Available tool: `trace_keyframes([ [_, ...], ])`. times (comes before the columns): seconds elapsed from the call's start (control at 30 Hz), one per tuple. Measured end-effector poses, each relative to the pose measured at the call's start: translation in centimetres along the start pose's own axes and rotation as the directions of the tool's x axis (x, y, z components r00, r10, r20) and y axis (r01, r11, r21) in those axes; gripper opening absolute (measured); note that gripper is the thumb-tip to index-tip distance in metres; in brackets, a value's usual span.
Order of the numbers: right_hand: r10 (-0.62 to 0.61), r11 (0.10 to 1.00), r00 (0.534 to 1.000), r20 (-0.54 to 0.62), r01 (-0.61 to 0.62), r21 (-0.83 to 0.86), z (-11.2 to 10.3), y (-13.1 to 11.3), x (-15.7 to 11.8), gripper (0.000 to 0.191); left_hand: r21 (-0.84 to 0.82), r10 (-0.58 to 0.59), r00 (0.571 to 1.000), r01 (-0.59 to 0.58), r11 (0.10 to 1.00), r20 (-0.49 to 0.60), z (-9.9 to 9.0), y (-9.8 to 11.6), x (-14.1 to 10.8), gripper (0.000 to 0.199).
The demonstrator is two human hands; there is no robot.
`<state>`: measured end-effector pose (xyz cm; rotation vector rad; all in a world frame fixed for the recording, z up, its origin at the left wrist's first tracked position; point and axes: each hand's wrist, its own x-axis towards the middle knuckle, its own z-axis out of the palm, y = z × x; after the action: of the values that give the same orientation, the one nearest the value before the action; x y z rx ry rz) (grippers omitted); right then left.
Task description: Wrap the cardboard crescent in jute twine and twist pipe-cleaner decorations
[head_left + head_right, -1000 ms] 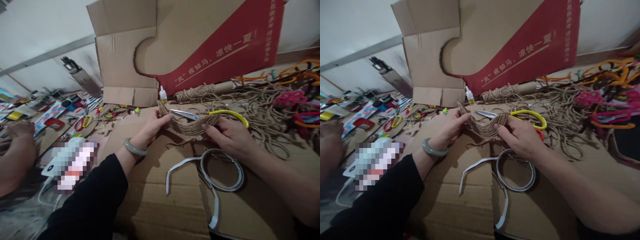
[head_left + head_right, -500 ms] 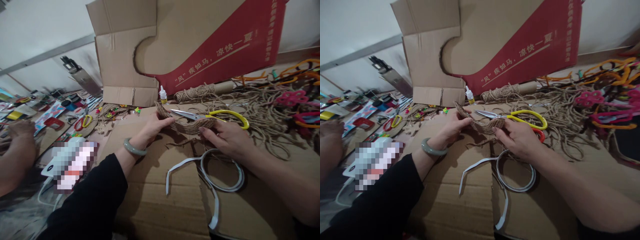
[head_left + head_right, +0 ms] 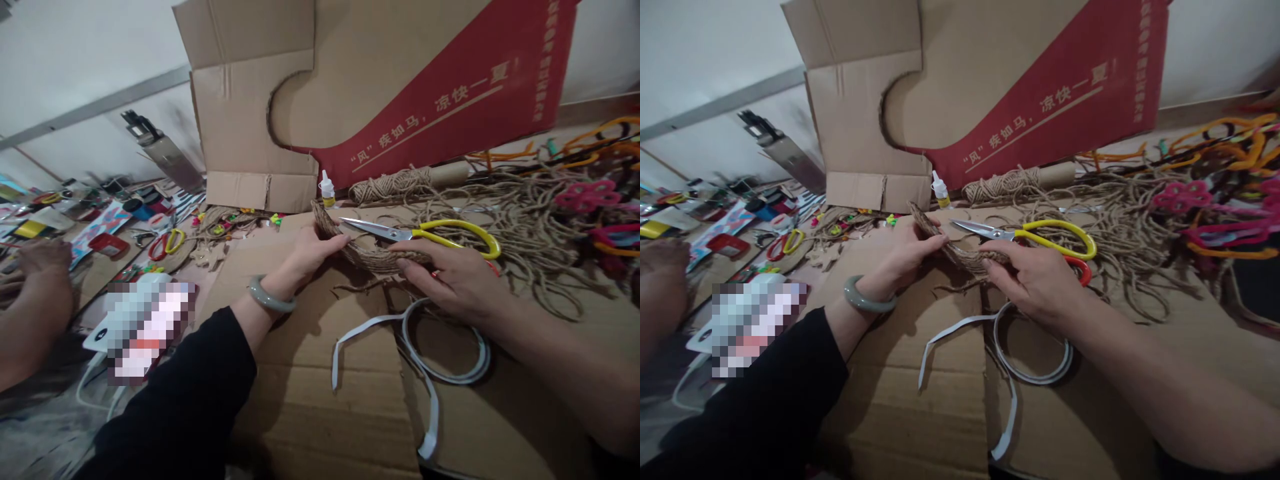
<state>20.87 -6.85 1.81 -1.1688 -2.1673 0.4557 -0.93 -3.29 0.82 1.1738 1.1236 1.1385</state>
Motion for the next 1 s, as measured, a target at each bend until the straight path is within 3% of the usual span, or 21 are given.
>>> trace_keyframes([
  [0.2,0.108,0.987,0.994,-0.019,-0.105,0.121,-0.3,-0.4,0.2,0.029,-0.043,-0.015,1.0,0.015,0.999,0.005,-0.1,0.4,-0.3,0.054],
  [0.43,0.144,0.961,0.99,0.003,-0.141,0.236,0.2,0.1,0.1,0.031,-0.105,-0.099,0.994,0.104,0.989,0.048,-0.4,-0.3,0.1,0.034],
  [0.7,0.277,0.888,0.961,0.003,-0.257,0.381,0.4,0.3,0.0,0.031,-0.149,-0.057,0.998,0.061,0.987,0.033,-0.5,-0.1,0.0,0.041],
  [0.83,0.265,0.877,0.964,0.022,-0.251,0.409,0.6,0.4,0.2,0.03,-0.151,-0.122,0.988,0.136,0.979,0.099,-0.3,0.0,-0.1,0.036],
  [1.0,0.224,0.917,0.974,0.024,-0.219,0.335,0.6,0.9,0.4,0.028,-0.125,-0.127,0.988,0.138,0.983,0.093,-0.4,-0.4,0.0,0.03],
])
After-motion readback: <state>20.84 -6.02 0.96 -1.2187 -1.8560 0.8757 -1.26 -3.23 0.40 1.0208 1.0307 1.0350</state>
